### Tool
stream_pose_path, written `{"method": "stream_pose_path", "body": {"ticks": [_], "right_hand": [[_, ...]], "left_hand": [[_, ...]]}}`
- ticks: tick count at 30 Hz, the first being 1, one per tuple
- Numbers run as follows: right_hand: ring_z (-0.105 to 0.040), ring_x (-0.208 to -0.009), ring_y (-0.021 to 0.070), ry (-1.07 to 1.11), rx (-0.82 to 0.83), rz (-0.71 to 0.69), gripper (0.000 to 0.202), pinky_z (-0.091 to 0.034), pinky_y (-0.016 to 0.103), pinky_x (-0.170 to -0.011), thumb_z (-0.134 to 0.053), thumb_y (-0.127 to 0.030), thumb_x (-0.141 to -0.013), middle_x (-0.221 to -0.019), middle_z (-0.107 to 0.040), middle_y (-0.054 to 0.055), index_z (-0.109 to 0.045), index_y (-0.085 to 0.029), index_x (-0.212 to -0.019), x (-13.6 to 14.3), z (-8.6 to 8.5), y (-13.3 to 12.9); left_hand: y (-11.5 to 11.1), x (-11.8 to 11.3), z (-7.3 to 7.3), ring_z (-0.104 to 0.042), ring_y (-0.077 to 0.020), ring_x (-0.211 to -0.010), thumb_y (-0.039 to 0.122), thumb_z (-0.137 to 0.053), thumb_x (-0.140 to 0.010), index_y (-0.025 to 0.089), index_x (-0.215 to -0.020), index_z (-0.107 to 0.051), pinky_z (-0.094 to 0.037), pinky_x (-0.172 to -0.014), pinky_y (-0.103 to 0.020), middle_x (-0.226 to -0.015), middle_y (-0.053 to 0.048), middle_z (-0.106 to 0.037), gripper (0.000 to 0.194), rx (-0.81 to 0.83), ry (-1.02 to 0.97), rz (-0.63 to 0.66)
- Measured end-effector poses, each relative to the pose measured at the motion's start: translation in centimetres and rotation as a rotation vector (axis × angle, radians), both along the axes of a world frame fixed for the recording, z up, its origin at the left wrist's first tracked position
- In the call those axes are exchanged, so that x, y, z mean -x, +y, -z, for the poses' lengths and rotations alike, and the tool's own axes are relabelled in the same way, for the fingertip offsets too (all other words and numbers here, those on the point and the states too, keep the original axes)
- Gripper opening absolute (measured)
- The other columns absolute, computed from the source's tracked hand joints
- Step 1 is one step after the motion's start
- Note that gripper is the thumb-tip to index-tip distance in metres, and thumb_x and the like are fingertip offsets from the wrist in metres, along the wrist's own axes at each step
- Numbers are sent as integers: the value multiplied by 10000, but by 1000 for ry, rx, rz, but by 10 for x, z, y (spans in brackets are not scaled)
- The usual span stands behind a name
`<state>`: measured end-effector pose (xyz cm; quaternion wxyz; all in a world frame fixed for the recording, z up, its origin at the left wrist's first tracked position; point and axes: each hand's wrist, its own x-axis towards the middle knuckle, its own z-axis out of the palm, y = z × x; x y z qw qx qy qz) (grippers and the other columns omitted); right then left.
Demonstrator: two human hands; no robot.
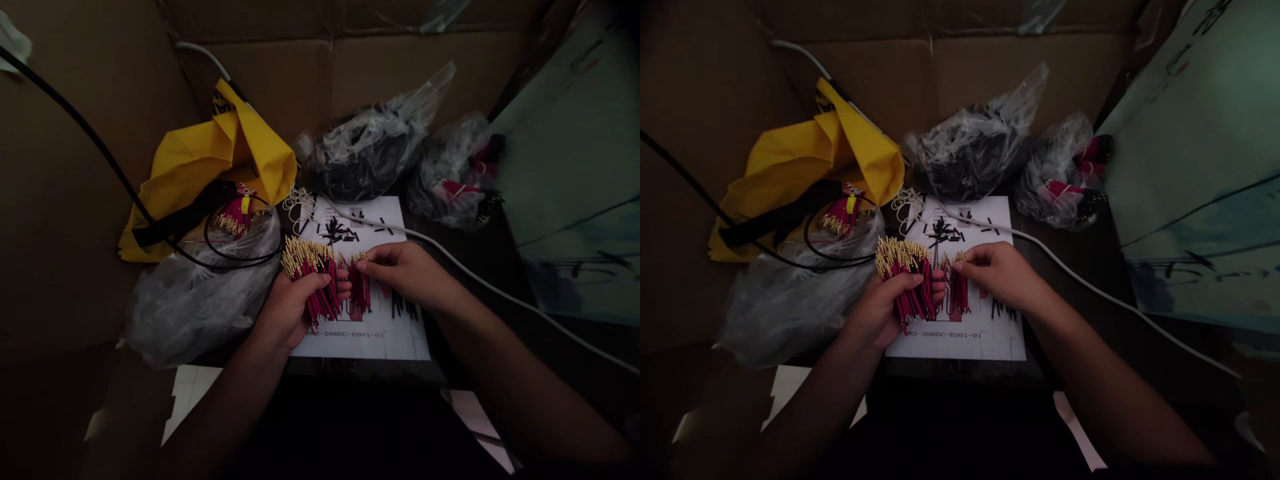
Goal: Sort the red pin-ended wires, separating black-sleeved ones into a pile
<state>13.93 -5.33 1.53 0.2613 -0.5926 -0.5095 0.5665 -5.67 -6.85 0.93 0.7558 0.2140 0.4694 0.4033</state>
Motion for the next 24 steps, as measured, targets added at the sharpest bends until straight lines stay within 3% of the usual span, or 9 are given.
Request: {"method": "stream_pose_path", "body": {"ticks": [5, 11, 17, 24], "right_hand": [[-446, -418, 82, 39, 2, -35, 247, -329, 229, -392, -690, -422, -807, -543, -548, -28, -652, -191, -730, -3, -6, 0], [-462, -435, 78, -76, -64, 51, 280, -348, 229, -430, -728, -448, -779, -545, -567, -15, -696, -170, -770, -48, -32, -7], [-483, -447, 86, -296, 30, -23, 344, -381, 255, -441, -696, -491, -789, -729, -697, 40, -762, -187, -936, -73, -19, -15], [-477, -460, 75, -205, -54, 45, 301, -392, 250, -436, -721, -466, -777, -809, -712, 48, -763, -198, -907, -61, -18, -12]], "left_hand": [[0, 0, -1, -744, -261, -793, 111, -683, -719, 69, -954, -718, -629, -779, -409, -944, -149, -765, 242, 3, -6, -12], [0, 1, -1, -743, -274, -832, 116, -682, -705, 61, -906, -717, -631, -777, -406, -934, -160, -765, 212, 23, -5, -15], [2, 0, -2, -742, -285, -856, 111, -684, -689, 57, -902, -716, -627, -793, -412, -919, -159, -764, 222, 36, 7, -11], [1, 0, 0, -741, -278, -851, 121, -684, -693, 72, -929, -705, -631, -764, -398, -969, -164, -761, 242, 18, 2, -13]]}}
